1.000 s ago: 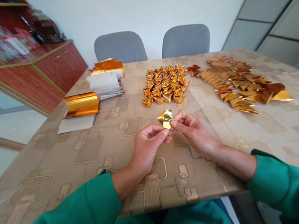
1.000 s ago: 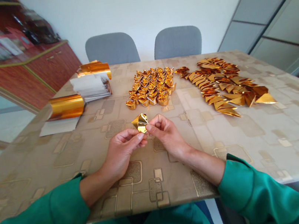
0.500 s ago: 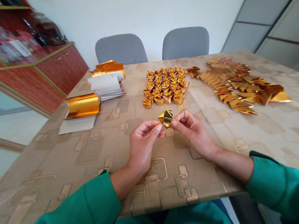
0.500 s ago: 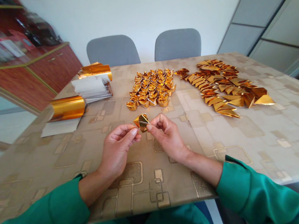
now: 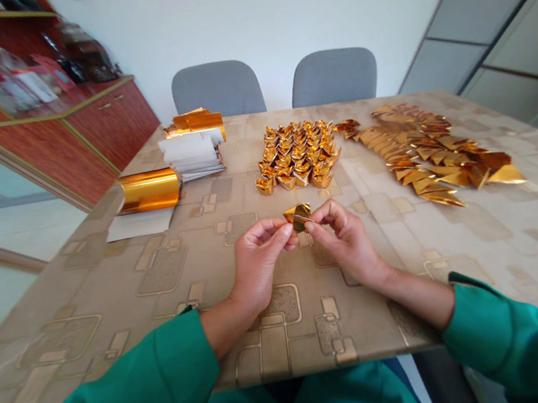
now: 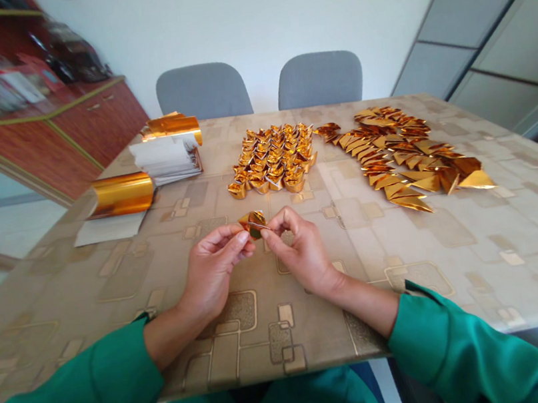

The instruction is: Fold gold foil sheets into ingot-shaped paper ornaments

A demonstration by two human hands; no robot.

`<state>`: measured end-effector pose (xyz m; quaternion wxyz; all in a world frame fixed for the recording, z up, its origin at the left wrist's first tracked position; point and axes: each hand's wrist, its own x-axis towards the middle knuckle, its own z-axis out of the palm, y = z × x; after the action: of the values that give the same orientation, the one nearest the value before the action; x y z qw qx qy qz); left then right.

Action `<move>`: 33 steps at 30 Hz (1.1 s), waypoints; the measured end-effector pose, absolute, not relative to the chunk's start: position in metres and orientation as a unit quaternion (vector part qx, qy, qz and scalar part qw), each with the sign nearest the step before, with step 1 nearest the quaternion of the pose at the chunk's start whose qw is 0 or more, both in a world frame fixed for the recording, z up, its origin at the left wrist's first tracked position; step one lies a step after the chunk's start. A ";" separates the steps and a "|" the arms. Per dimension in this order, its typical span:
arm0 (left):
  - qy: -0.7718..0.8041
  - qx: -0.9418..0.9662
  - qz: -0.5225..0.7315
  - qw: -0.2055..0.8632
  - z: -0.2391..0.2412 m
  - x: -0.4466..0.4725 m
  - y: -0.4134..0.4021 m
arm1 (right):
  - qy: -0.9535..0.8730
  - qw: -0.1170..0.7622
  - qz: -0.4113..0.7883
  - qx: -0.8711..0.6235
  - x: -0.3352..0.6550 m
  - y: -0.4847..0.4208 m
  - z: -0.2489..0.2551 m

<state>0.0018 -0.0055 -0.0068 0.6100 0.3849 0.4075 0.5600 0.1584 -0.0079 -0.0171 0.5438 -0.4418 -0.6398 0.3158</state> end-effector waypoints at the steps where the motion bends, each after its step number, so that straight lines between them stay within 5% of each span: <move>1: 0.409 0.383 0.559 0.612 -0.007 0.002 -0.006 | -0.642 0.541 0.312 -0.444 0.158 -0.008 -0.017; 10: 0.414 0.348 0.536 0.648 -0.005 0.001 -0.005 | -0.628 0.531 0.379 -0.423 0.158 -0.008 -0.013; 20: 0.368 0.357 0.414 0.752 -0.005 -0.008 0.002 | -0.427 0.413 0.721 -0.356 0.175 -0.004 -0.003; 33: 0.386 0.385 0.378 0.748 -0.002 -0.010 0.002 | -0.391 0.354 0.759 -0.382 0.181 -0.009 0.009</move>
<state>-0.0104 0.0017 -0.0018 0.7482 0.3851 0.3862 0.3778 0.1813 -0.0086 0.0094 0.3538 -0.3818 -0.3910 0.7590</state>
